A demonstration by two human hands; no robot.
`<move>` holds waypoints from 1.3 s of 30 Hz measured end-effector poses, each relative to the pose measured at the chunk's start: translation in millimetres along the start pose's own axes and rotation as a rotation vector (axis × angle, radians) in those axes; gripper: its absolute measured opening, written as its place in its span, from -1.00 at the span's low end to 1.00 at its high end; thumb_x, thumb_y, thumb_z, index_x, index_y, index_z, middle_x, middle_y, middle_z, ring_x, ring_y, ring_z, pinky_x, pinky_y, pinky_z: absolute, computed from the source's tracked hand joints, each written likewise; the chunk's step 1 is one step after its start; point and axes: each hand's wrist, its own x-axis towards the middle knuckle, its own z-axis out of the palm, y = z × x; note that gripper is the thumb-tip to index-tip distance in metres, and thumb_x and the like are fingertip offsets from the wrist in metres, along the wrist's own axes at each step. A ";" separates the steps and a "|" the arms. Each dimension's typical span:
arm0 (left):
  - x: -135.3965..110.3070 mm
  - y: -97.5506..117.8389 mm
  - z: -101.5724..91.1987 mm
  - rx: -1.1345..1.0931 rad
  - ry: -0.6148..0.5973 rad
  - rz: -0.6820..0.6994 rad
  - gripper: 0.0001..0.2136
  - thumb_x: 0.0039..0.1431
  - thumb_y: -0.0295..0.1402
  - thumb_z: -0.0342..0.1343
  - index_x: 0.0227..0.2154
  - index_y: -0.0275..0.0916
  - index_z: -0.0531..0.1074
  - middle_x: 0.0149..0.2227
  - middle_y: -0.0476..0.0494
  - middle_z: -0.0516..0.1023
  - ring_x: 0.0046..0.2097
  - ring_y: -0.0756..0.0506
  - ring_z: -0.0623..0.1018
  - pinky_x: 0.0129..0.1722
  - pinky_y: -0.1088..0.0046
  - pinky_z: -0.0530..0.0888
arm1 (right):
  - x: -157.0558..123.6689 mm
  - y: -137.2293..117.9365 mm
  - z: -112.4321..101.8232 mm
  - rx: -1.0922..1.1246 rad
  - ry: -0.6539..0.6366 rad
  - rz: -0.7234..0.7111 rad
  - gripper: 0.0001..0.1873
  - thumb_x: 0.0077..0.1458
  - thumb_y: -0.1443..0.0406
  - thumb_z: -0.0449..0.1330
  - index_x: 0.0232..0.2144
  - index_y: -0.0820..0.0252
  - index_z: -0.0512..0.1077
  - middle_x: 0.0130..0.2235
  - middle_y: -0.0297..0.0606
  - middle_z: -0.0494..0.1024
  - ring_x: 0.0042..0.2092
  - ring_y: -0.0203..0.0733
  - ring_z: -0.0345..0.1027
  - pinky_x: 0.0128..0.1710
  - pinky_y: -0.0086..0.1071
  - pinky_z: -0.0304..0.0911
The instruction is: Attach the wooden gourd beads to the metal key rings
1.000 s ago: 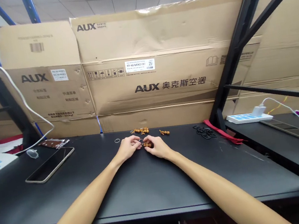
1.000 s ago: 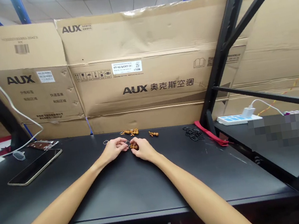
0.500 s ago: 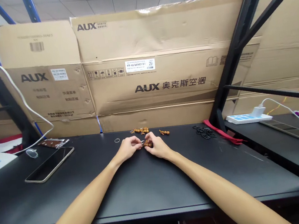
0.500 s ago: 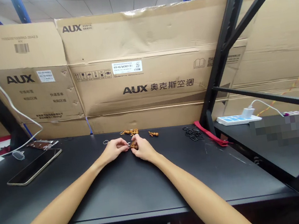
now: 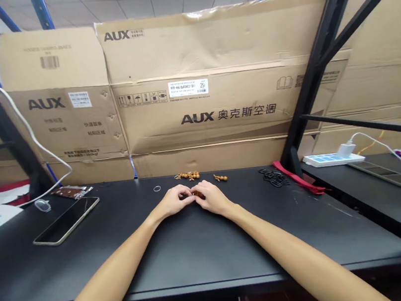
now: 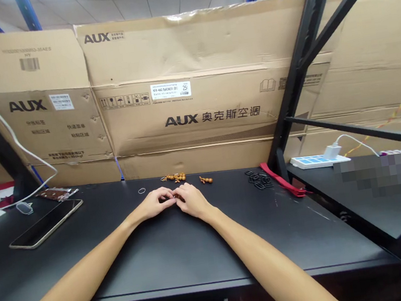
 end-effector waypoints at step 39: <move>0.2 -3.1 -0.3 0.249 -0.014 0.064 -0.83 0.12 -0.30 0.03 -0.43 -0.23 0.50 -0.15 -0.18 0.49 -0.09 -0.14 0.46 0.02 0.27 0.33 | -0.6 8.2 4.7 0.130 -0.018 0.159 -0.72 0.01 0.35 0.20 -0.17 0.14 0.35 -0.32 -0.29 0.51 -0.28 -0.25 0.35 -0.22 -0.37 0.23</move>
